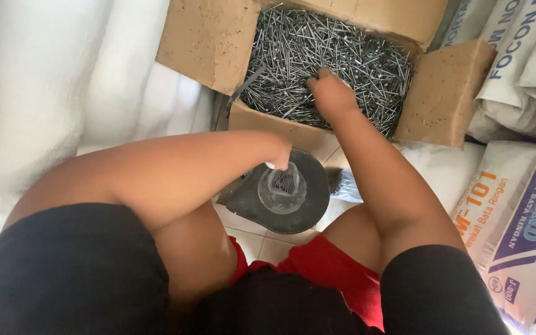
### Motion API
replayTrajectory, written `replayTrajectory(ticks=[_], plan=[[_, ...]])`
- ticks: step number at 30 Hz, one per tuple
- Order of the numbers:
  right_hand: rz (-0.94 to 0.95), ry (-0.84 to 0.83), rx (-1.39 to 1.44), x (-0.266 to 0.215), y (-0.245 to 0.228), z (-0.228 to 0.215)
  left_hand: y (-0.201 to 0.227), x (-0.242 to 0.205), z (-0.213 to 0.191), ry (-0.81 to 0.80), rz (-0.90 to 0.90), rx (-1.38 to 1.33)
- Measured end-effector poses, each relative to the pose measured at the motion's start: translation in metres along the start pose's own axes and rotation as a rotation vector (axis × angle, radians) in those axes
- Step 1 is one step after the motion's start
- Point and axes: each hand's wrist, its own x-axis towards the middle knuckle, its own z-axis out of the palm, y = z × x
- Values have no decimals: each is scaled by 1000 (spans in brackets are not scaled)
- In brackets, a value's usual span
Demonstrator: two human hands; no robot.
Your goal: The person sorts nails from a cardboard box into a plastic bag by hand, using a small bowl to hold some nails during the process.
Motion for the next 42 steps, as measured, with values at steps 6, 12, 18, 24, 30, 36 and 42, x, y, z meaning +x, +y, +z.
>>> replayTrajectory(ticks=[6, 12, 18, 24, 30, 36, 42], plan=[[36, -107, 51, -9, 10, -1, 5, 4, 3, 97, 26, -119], [21, -56, 19, -23, 4, -25, -5, -4, 3, 204, 69, -215], [111, 119, 270, -41, 30, -23, -2, -19, 5, 309, 115, -294], [371, 295, 696, -100, 16, -64, 1, -45, -8, 433, 184, -347], [309, 479, 1516, -113, -12, -49, 51, -105, -4, 608, 315, -675], [298, 577, 1540, -140, -82, -68, 67, -108, 8, 1006, 496, -964], [338, 634, 1416, -170, -119, -97, 63, -96, 4, 1054, 462, -1017]])
